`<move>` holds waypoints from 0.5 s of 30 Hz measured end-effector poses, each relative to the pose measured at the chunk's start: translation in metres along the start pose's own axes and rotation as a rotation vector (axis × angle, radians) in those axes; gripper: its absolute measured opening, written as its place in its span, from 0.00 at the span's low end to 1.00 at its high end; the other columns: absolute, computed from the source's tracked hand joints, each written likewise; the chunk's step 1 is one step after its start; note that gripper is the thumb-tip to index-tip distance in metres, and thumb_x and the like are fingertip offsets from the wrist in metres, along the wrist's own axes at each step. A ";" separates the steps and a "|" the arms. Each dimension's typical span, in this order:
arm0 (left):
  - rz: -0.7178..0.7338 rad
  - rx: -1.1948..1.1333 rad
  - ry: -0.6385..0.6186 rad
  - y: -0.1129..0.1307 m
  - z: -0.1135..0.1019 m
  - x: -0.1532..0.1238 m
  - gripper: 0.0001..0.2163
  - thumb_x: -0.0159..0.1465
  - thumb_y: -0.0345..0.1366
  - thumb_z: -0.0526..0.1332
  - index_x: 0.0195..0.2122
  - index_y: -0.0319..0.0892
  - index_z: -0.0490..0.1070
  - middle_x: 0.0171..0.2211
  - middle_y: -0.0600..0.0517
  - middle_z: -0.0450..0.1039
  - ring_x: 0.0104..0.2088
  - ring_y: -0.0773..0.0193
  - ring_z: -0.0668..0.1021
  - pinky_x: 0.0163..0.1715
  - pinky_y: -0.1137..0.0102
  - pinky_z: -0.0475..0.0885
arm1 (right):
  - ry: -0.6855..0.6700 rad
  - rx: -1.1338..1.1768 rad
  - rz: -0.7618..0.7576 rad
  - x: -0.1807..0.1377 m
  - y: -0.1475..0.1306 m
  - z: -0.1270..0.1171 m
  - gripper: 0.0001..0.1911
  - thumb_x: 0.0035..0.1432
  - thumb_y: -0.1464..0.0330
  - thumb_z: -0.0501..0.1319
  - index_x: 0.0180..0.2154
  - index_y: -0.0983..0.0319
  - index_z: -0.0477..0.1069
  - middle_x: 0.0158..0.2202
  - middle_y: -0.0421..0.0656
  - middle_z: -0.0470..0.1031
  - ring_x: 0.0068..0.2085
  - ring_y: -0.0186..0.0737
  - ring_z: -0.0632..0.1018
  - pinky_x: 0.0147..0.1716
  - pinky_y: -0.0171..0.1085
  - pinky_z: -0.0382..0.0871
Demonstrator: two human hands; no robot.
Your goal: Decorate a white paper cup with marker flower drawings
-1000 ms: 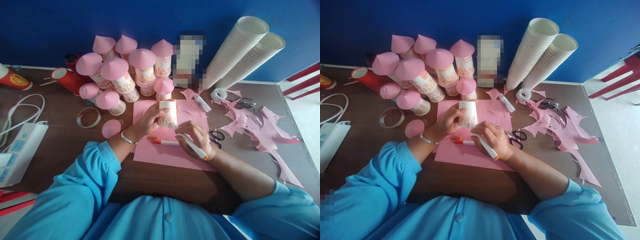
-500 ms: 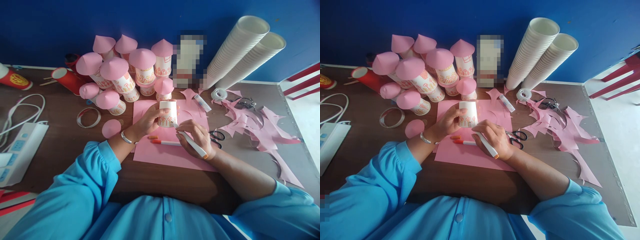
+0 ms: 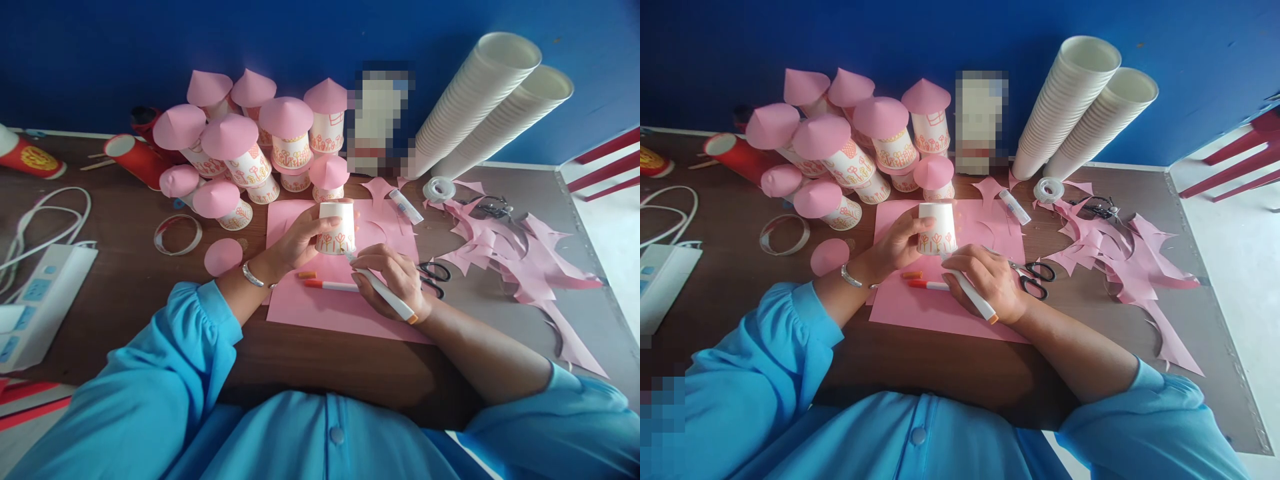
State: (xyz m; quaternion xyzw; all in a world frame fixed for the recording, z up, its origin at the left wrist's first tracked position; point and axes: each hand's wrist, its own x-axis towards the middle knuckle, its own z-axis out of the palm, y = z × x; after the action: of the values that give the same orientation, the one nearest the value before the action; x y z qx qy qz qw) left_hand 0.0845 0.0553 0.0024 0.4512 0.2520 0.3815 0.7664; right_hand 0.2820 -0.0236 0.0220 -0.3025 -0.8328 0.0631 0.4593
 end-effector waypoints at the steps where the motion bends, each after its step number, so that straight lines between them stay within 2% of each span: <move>1: -0.001 0.003 -0.007 0.000 0.000 0.000 0.27 0.63 0.46 0.69 0.61 0.41 0.74 0.53 0.41 0.83 0.54 0.47 0.83 0.53 0.56 0.78 | -0.004 -0.001 0.004 0.000 0.000 0.000 0.09 0.68 0.75 0.61 0.48 0.59 0.70 0.35 0.43 0.78 0.35 0.40 0.82 0.33 0.37 0.80; 8: 0.024 0.100 -0.001 0.009 0.007 -0.004 0.26 0.66 0.47 0.66 0.60 0.38 0.75 0.52 0.41 0.83 0.54 0.47 0.82 0.53 0.58 0.77 | -0.004 -0.011 0.026 -0.002 0.001 0.003 0.09 0.68 0.75 0.62 0.47 0.58 0.71 0.35 0.42 0.78 0.34 0.39 0.82 0.32 0.37 0.79; 12: 0.068 0.162 0.001 0.014 0.011 -0.005 0.24 0.65 0.47 0.67 0.59 0.40 0.77 0.51 0.42 0.83 0.55 0.48 0.81 0.54 0.58 0.76 | 0.005 -0.007 0.026 -0.003 0.003 0.004 0.09 0.68 0.74 0.62 0.48 0.57 0.71 0.35 0.42 0.78 0.34 0.39 0.82 0.32 0.37 0.80; 15: 0.086 0.176 0.011 0.015 0.012 -0.005 0.26 0.64 0.47 0.68 0.61 0.40 0.76 0.50 0.43 0.83 0.56 0.47 0.81 0.54 0.58 0.75 | -0.004 -0.002 0.022 -0.002 0.003 0.004 0.09 0.68 0.74 0.62 0.49 0.58 0.71 0.35 0.42 0.79 0.34 0.40 0.83 0.32 0.37 0.80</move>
State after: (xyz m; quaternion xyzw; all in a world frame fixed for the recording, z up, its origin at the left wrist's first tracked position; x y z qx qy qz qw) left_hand 0.0849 0.0498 0.0216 0.5252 0.2693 0.3927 0.7053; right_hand 0.2814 -0.0221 0.0172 -0.3118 -0.8304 0.0679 0.4567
